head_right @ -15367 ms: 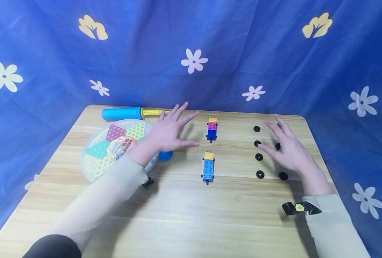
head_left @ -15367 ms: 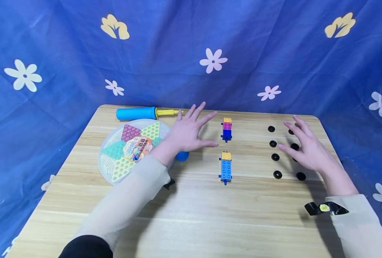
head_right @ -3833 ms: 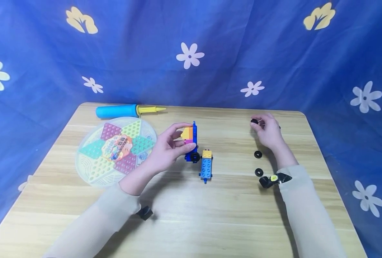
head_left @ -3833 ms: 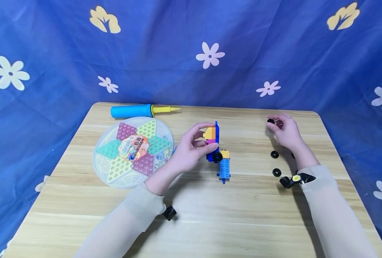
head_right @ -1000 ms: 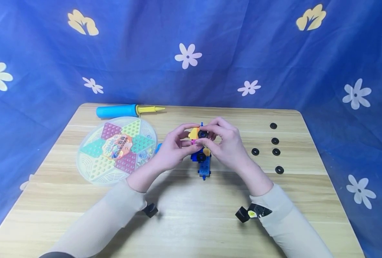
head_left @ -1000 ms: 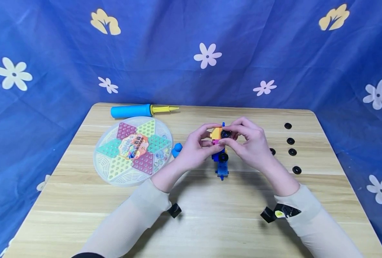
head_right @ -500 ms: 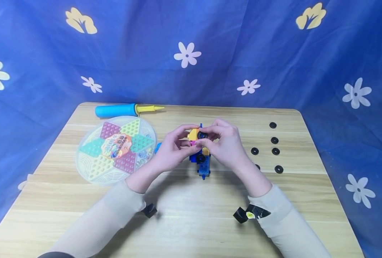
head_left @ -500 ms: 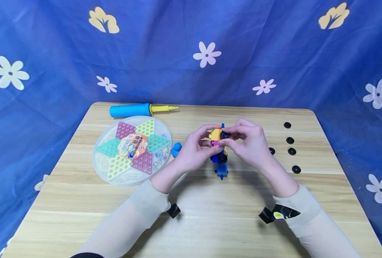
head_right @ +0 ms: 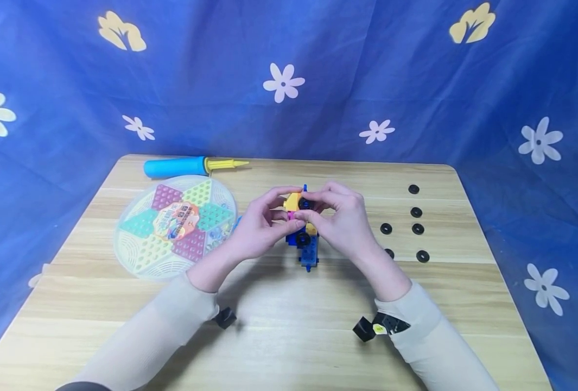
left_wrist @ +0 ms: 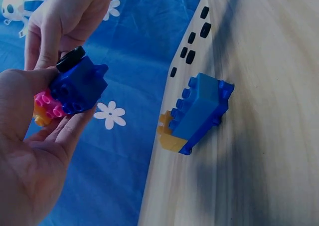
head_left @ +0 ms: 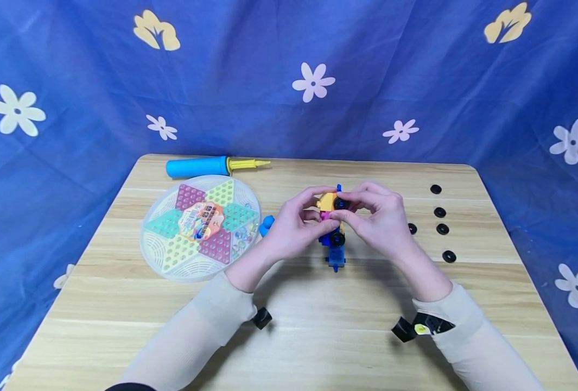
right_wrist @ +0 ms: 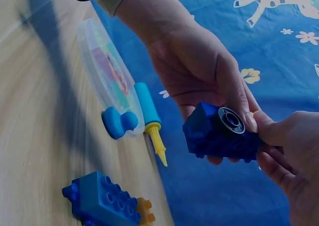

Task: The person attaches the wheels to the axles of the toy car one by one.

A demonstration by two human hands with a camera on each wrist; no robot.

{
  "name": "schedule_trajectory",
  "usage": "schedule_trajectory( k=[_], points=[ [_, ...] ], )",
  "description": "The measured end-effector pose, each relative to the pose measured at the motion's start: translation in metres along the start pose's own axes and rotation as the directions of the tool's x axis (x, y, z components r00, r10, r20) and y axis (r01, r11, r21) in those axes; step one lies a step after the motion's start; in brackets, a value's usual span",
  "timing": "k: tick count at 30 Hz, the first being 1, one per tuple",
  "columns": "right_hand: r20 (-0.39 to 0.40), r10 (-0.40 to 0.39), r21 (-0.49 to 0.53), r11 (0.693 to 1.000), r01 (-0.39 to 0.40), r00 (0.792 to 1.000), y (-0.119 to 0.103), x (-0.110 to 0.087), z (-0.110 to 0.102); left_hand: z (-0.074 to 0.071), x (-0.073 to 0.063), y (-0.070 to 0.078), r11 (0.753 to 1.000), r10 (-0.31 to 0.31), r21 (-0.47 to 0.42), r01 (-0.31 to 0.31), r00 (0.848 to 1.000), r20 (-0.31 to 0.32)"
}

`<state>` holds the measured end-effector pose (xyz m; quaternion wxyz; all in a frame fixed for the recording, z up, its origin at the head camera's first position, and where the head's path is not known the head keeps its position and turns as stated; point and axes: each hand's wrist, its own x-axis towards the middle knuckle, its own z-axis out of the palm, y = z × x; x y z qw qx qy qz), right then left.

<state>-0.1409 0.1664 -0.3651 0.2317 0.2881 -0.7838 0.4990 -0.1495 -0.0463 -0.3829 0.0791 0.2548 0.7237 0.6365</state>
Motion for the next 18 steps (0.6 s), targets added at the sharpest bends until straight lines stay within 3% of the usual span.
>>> schedule_trajectory(
  k=[9,13,18],
  points=[
    [0.0,-0.004,0.123,0.992,0.004,1.0,-0.003,-0.003,-0.003,-0.007,-0.002,0.002,0.998,0.022,0.051,-0.02,0.999,-0.032],
    [0.001,0.013,0.14,0.99,-0.013,1.0,-0.001,-0.007,-0.006,-0.009,-0.004,0.003,0.988,0.024,0.152,-0.014,0.998,-0.059],
    [0.016,0.063,0.142,0.988,-0.065,0.998,0.001,-0.013,-0.01,-0.012,-0.006,0.005,0.951,0.03,0.308,0.0,0.995,-0.093]
  ],
)
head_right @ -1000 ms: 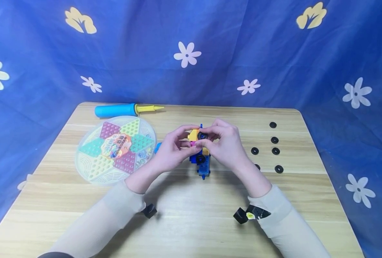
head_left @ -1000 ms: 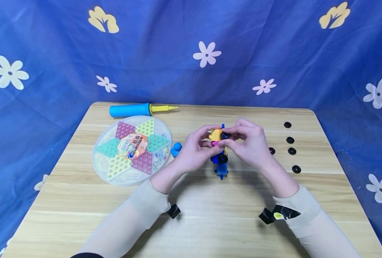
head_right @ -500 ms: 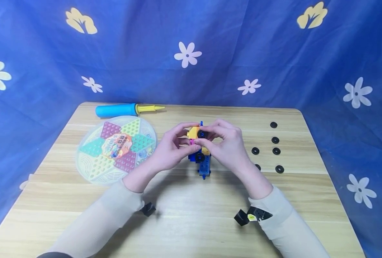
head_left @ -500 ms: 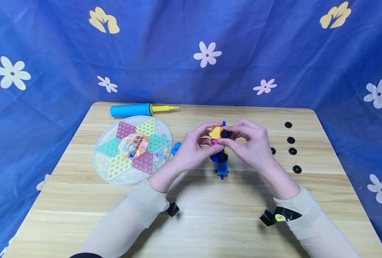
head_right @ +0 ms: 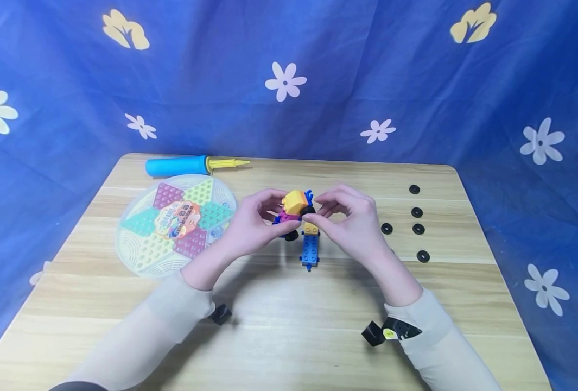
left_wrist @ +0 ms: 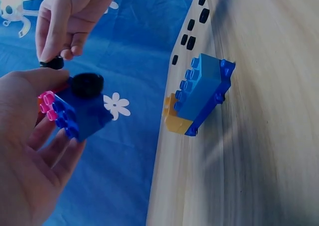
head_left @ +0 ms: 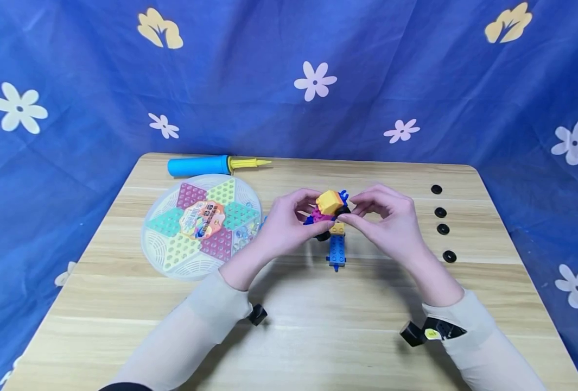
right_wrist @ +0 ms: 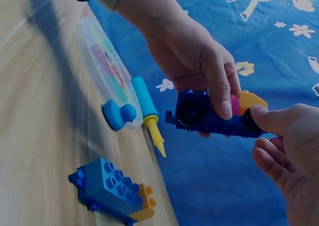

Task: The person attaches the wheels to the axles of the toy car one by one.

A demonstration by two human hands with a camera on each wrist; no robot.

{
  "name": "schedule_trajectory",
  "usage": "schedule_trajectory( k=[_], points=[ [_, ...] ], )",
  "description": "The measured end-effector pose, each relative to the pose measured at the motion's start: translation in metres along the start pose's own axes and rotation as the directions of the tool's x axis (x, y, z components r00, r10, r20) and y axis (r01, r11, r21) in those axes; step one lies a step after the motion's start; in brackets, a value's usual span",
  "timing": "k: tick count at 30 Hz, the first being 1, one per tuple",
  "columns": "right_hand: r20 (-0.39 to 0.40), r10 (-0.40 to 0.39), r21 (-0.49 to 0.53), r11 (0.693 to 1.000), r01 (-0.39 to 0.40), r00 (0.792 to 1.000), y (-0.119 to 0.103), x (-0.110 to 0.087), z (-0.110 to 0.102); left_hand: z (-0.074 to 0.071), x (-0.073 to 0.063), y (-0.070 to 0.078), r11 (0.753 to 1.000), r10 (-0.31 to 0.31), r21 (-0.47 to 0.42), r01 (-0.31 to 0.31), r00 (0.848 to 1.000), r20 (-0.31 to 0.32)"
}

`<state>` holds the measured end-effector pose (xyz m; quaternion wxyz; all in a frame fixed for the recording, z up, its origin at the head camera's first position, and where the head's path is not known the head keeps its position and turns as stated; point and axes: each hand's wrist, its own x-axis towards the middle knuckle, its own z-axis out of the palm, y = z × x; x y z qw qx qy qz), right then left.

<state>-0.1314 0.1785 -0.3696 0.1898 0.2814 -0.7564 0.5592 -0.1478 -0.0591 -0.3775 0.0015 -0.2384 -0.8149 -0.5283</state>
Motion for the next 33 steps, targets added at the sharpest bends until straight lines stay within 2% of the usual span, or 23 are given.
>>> schedule_trajectory(
  k=[4,9,13,16,20,25,29,33],
  points=[
    [0.028,0.049,0.003,0.999,-0.049,0.998,0.0018,-0.0027,-0.0017,-0.0022,0.0001,-0.0006,0.995,0.041,0.092,-0.039,0.999,-0.015],
    [0.061,0.1,0.002,0.995,-0.1,0.993,0.0042,-0.0048,-0.0029,-0.0045,0.0022,-0.0001,0.975,0.119,0.189,-0.117,0.993,0.001],
    [0.078,0.122,-0.01,0.993,-0.122,0.989,0.0056,-0.0044,-0.0039,-0.0063,0.0023,0.0013,0.944,0.162,0.29,-0.159,0.987,0.011],
    [0.101,0.125,-0.012,0.992,-0.125,0.987,0.0055,-0.0035,-0.0042,-0.0073,0.0015,0.0028,0.909,0.194,0.371,-0.191,0.981,0.028],
    [0.154,0.088,-0.018,0.996,-0.086,0.984,0.0047,-0.002,-0.0033,-0.0077,0.0006,0.0049,0.863,0.236,0.447,-0.237,0.97,0.058],
    [0.205,0.009,-0.039,0.999,-0.001,0.979,0.0057,-0.0004,-0.0019,-0.0071,0.0001,0.0061,0.821,0.277,0.498,-0.28,0.957,0.082],
    [0.212,-0.019,-0.071,0.997,0.035,0.977,0.0072,-0.0017,-0.0017,-0.0067,-0.0005,0.0067,0.806,0.284,0.514,-0.293,0.954,0.098],
    [0.197,-0.058,-0.098,0.992,0.078,0.979,0.0086,-0.0047,-0.0018,-0.0068,-0.0004,0.006,0.813,0.282,0.501,-0.297,0.953,0.108]
  ],
)
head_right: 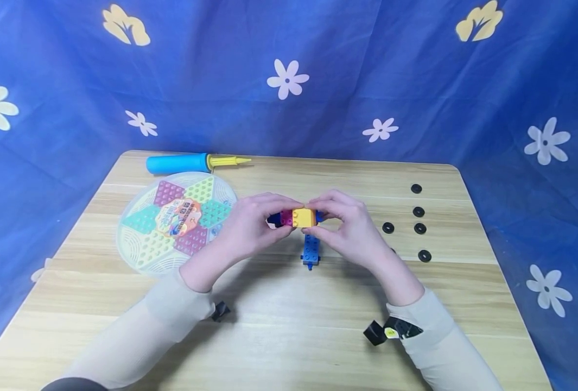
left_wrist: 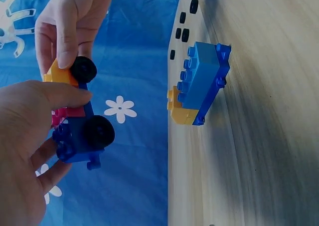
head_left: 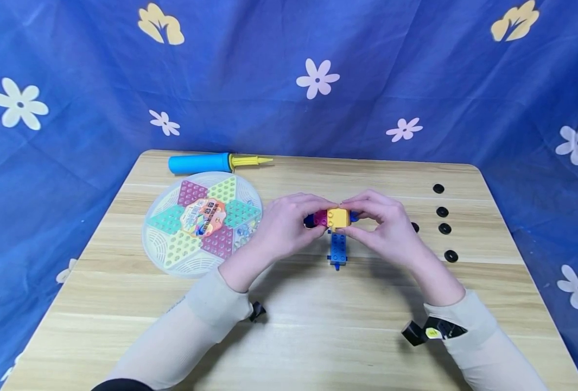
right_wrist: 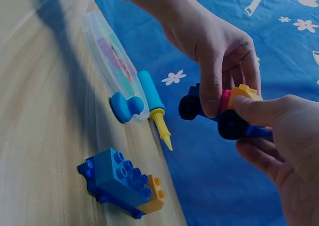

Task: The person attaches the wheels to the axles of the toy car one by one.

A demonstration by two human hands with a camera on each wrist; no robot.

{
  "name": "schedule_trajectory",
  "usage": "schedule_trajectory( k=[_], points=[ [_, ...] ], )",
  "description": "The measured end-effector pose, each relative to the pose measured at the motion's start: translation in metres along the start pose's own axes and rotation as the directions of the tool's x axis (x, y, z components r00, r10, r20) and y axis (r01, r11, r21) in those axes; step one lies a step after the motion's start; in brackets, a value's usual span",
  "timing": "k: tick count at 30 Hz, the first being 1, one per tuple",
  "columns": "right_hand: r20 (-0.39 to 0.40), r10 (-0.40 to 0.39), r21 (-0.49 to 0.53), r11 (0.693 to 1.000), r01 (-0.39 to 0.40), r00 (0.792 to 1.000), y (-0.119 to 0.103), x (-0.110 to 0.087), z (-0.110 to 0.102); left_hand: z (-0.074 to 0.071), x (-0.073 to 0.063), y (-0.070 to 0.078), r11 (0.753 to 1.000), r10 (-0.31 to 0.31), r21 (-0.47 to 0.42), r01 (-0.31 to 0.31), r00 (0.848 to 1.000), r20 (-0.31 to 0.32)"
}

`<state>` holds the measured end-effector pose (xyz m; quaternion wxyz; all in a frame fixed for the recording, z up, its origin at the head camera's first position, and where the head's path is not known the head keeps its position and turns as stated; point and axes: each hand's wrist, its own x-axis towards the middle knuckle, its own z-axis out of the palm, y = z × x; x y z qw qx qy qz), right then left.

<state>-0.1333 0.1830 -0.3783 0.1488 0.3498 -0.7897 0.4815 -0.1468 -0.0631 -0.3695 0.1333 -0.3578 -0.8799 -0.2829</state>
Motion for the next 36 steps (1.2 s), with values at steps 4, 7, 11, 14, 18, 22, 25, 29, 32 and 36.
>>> schedule_trajectory(
  k=[4,7,11,14,18,22,25,29,32,36],
  points=[
    [-0.043,-0.046,-0.044,0.998,0.044,0.998,0.001,-0.003,0.001,0.0,0.001,-0.003,0.998,-0.002,-0.065,0.0,1.0,-0.023],
    [-0.08,-0.08,-0.074,0.995,0.074,0.994,0.003,-0.005,0.0,-0.001,0.0,-0.006,0.988,-0.044,-0.147,0.036,0.997,-0.056],
    [-0.128,-0.158,-0.113,0.983,0.144,0.979,0.007,-0.007,-0.002,-0.001,-0.004,-0.011,0.94,-0.193,-0.301,0.159,0.977,-0.088],
    [-0.167,-0.231,-0.165,0.965,0.203,0.959,0.012,-0.008,-0.004,0.0,-0.006,-0.013,0.866,-0.31,-0.434,0.248,0.947,-0.079],
    [-0.206,-0.311,-0.251,0.933,0.257,0.928,0.015,-0.009,-0.003,0.003,-0.006,-0.013,0.744,-0.418,-0.586,0.323,0.908,-0.031],
    [-0.21,-0.361,-0.325,0.902,0.283,0.909,0.017,-0.01,-0.001,0.007,-0.002,-0.01,0.607,-0.516,-0.689,0.397,0.856,0.039],
    [-0.203,-0.38,-0.367,0.884,0.29,0.902,0.017,-0.011,0.002,0.01,0.002,-0.006,0.469,-0.572,-0.765,0.44,0.812,0.117],
    [-0.194,-0.41,-0.408,0.86,0.307,0.891,0.017,-0.012,0.006,0.012,0.007,-0.002,0.306,-0.584,-0.845,0.439,0.787,0.198],
    [-0.174,-0.442,-0.435,0.836,0.334,0.88,0.018,-0.012,0.009,0.014,0.01,0.001,0.253,-0.577,-0.87,0.424,0.787,0.216],
    [-0.131,-0.477,-0.467,0.803,0.37,0.869,0.018,-0.011,0.015,0.018,0.014,0.003,0.241,-0.595,-0.88,0.408,0.779,0.198]
  ],
)
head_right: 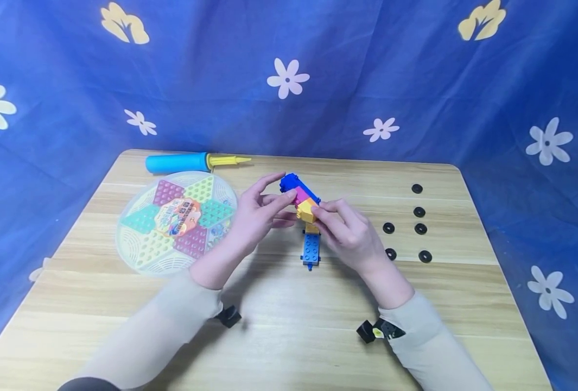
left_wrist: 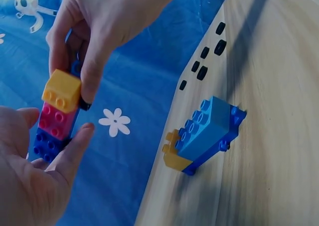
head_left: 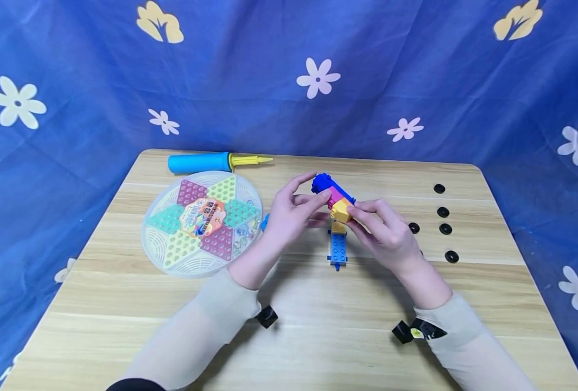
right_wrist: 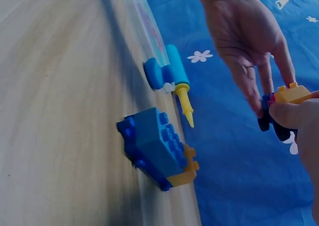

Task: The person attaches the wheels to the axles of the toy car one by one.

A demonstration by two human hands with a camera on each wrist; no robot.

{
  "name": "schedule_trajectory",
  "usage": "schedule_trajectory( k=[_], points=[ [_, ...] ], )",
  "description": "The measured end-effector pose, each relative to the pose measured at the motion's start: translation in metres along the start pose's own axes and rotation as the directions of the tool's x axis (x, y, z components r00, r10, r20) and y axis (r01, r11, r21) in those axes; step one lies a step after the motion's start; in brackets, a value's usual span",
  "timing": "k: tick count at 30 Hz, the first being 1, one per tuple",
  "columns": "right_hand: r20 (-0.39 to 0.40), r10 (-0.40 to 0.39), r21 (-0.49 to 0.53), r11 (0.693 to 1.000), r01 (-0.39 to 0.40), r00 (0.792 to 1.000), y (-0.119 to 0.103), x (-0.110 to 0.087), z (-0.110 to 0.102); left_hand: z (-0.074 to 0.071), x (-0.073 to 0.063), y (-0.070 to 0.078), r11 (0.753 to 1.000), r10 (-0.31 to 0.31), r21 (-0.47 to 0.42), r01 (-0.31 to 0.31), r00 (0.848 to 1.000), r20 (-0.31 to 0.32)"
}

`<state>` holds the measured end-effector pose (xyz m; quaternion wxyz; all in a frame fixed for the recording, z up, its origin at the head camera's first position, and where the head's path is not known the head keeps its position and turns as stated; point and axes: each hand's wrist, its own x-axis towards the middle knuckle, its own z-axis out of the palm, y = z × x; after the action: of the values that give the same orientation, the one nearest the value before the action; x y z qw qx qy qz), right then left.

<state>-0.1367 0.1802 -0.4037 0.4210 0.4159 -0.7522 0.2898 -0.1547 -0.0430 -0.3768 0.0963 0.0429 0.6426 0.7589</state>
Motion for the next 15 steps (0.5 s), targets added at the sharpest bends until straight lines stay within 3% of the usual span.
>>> schedule_trajectory(
  k=[8,15],
  points=[
    [0.068,-0.06,-0.058,0.996,0.064,0.996,-0.0033,-0.0015,0.0082,0.0053,0.0022,-0.0038,0.998,0.039,0.052,-0.035,0.996,-0.086],
    [0.089,-0.035,-0.008,0.999,0.036,0.995,-0.004,-0.003,0.0104,0.001,0.0048,-0.006,0.997,0.061,0.047,-0.058,0.996,-0.064]
  ],
)
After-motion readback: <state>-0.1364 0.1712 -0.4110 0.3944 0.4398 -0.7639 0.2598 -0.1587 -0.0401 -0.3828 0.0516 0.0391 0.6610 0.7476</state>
